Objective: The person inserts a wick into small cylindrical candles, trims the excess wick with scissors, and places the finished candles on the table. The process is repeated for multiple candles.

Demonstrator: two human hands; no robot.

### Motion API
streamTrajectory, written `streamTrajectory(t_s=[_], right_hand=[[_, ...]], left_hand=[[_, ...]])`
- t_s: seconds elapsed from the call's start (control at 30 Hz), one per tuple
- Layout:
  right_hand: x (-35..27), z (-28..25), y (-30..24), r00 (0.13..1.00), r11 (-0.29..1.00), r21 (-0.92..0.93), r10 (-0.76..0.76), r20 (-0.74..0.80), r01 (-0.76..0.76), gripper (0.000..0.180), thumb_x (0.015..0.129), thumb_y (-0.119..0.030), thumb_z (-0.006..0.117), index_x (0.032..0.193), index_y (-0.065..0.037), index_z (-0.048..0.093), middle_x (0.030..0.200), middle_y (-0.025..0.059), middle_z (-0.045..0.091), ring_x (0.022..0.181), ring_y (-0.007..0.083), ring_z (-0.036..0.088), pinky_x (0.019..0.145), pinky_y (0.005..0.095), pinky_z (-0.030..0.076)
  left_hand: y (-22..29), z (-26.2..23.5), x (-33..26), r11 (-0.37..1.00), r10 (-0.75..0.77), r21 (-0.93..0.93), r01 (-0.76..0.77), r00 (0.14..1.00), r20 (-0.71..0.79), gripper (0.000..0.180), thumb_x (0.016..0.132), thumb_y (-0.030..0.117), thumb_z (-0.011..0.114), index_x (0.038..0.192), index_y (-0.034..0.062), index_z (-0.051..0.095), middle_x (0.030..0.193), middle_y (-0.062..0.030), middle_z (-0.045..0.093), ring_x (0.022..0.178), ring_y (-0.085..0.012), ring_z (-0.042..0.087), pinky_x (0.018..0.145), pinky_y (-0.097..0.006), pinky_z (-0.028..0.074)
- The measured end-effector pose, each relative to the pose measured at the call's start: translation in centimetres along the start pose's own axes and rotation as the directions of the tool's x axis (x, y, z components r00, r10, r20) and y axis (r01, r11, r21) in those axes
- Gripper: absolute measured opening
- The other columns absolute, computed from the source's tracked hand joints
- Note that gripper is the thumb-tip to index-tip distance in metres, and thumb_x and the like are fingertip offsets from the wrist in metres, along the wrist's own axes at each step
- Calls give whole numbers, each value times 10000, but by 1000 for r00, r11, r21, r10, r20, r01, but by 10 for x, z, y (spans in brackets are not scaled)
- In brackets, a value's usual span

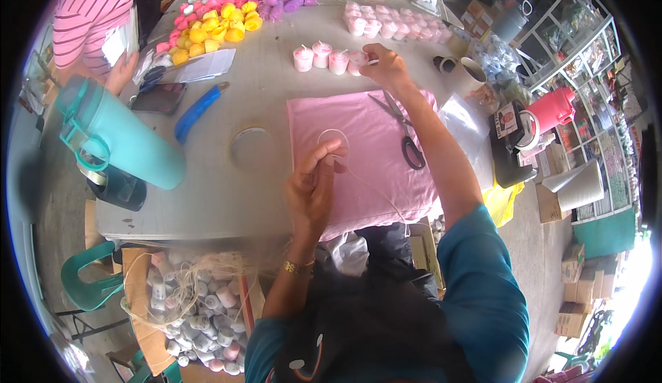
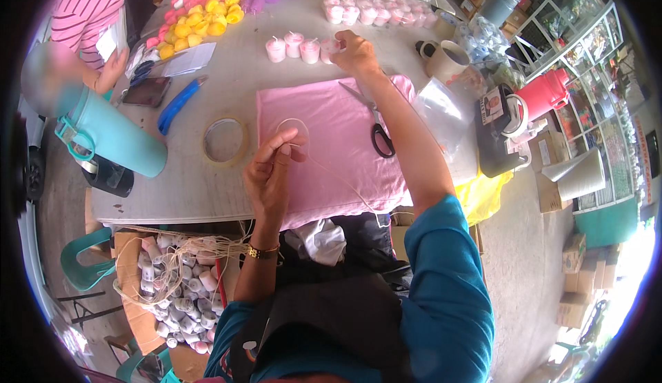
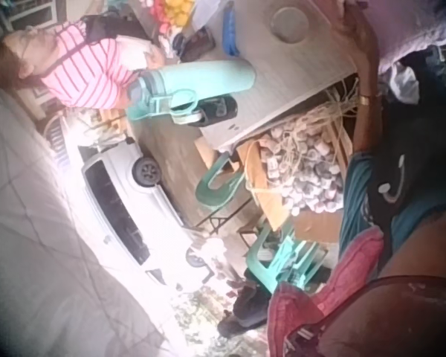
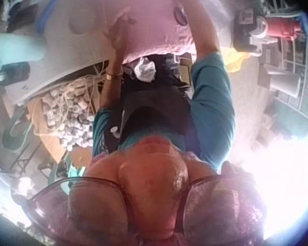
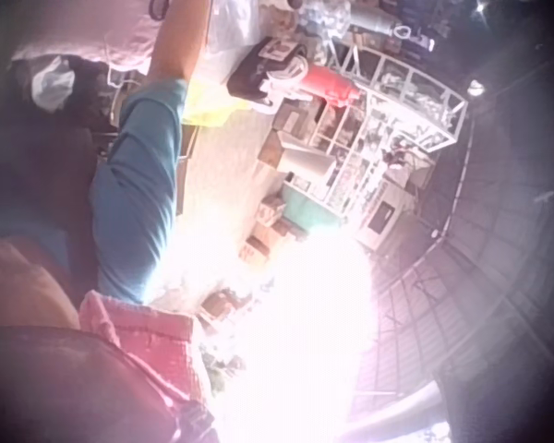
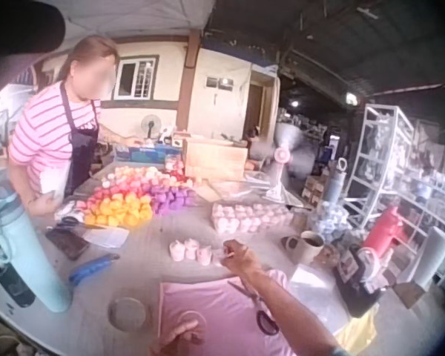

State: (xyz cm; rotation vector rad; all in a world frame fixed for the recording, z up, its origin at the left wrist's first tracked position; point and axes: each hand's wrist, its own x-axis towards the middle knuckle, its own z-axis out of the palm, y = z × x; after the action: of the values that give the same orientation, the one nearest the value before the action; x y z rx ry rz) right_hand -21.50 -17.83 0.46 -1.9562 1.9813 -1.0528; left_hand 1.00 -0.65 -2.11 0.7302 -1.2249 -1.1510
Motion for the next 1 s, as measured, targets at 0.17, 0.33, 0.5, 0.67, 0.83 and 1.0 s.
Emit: streamTrajectory(t_s=[0.17, 0.33, 0.5, 0.67, 0.83, 1.0], right_hand=[[-65, -30, -58, 949, 965, -53, -263, -174, 257, 358, 818, -117, 632, 1171, -67, 601, 971, 183, 671, 854, 293, 661, 759, 380, 527], [-169, -64, -111, 893, 933, 359, -150, 424, -13, 287, 893, -90, 557, 1173, -45, 603, 839, 106, 650, 696, 143, 610, 625, 293, 489], [-220, -63, -126, 761, 632, 643, -127, 636, -432, 397, 924, -286, 576, 1178, 19, 558, 848, 40, 596, 695, 108, 557, 616, 241, 474], [-237, -38, -112, 898, 719, 686, -225, 378, -109, 602, 878, -499, 599, 1152, 36, 561, 847, 49, 588, 703, 128, 529, 625, 257, 407], [-240, -48, -105, 853, 480, 847, -321, 412, -229, 242, 940, -140, 538, 1067, 50, 619, 675, 7, 534, 545, 37, 384, 532, 190, 277], [-259, -51, -127, 914, 756, 631, -115, 388, -173, 192, 918, -56, 518, 1042, 32, 635, 697, 13, 543, 563, 63, 421, 513, 207, 322]], left_hand=[[9, -4, 0, 980, -117, 169, 103, 990, 74, 170, 958, 104, 537, 1051, 32, 658, 893, -50, 676, 716, -110, 592, 663, -234, 483], [36, -17, -12, 892, -18, 433, -127, 949, 316, 145, 933, 3, 478, 1030, 13, 585, 799, -79, 629, 681, -122, 599, 631, -254, 481], [54, -40, -34, 686, 358, 557, -468, 884, 300, 400, 774, 7, 621, 1151, 41, 492, 834, -151, 627, 764, -354, 624, 672, -407, 502], [77, -46, -63, 538, 162, 728, -425, 899, 406, 343, 801, 148, 609, 1090, 42, 458, 755, -110, 629, 735, -331, 630, 588, -439, 438], [111, -74, -61, 615, 81, 658, -434, 865, 495, 257, 835, 76, 543, 1077, 57, 460, 738, -116, 628, 700, -339, 632, 596, -447, 438], [127, -89, -57, 767, -12, 505, -396, 777, 629, 195, 865, 111, 544, 1049, 78, 485, 827, -117, 622, 773, -316, 634, 668, -409, 469]])
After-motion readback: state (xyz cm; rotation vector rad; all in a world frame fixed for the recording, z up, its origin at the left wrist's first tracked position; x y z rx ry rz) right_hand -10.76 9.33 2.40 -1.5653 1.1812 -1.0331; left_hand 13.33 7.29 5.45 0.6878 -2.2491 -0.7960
